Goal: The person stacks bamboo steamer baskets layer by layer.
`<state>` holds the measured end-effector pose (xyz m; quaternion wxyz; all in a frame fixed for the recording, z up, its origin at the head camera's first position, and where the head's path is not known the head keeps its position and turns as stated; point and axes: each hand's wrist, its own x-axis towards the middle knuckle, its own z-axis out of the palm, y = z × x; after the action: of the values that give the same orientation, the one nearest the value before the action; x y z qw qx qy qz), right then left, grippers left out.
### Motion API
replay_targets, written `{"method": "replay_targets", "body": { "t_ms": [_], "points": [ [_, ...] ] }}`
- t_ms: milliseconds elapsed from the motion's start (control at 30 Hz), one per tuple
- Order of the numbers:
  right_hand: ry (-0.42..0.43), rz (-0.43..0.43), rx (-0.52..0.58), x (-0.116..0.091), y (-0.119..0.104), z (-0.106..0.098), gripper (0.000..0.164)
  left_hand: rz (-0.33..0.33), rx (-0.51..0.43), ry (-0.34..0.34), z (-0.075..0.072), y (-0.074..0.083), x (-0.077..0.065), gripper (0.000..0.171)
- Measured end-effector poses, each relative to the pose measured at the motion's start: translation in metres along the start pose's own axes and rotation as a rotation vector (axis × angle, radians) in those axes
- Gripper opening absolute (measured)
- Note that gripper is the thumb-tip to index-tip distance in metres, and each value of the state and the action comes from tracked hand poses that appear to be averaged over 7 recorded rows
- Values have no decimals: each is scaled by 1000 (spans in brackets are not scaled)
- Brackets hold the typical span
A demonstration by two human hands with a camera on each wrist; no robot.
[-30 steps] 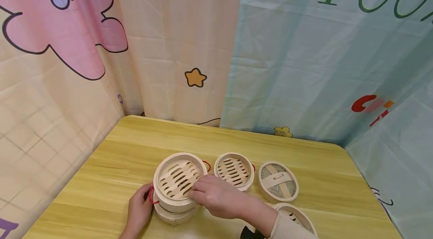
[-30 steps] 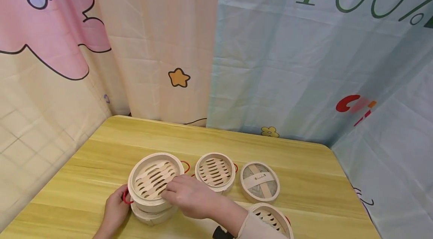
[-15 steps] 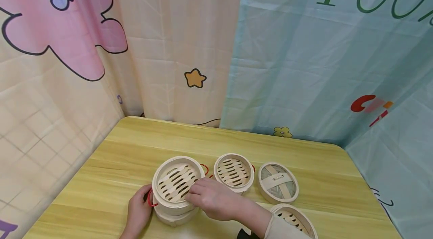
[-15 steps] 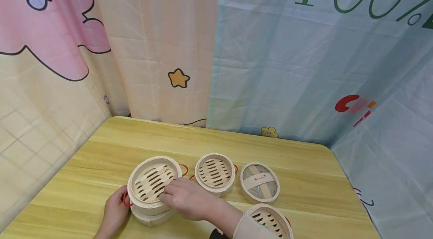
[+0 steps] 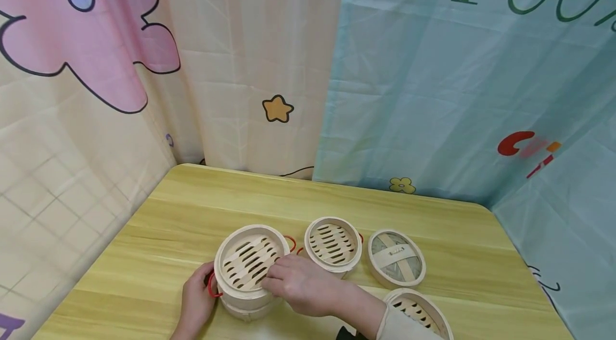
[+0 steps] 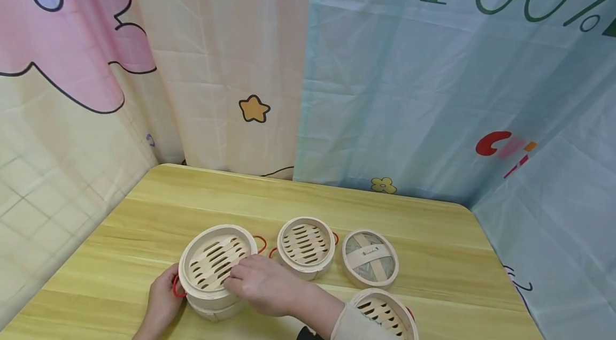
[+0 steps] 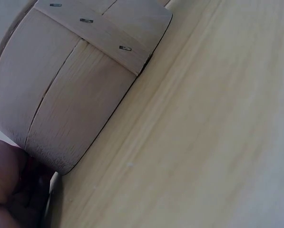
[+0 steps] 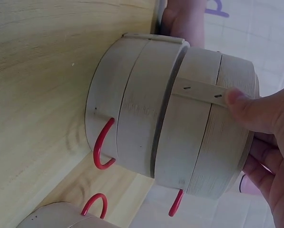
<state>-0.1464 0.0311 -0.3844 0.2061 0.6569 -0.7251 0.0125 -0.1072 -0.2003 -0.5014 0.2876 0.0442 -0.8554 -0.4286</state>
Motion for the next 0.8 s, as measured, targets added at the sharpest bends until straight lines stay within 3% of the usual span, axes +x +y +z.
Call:
{"method": "replay_targets", "body": {
  "t_ms": [267, 800],
  "points": [
    [-1, -4, -6, 0, -5, 1, 19, 85, -28, 20, -1, 0, 0, 29],
    [-38, 41, 6, 2, -7, 2, 16, 117, -26, 34, -1, 1, -1, 29]
  ]
}}
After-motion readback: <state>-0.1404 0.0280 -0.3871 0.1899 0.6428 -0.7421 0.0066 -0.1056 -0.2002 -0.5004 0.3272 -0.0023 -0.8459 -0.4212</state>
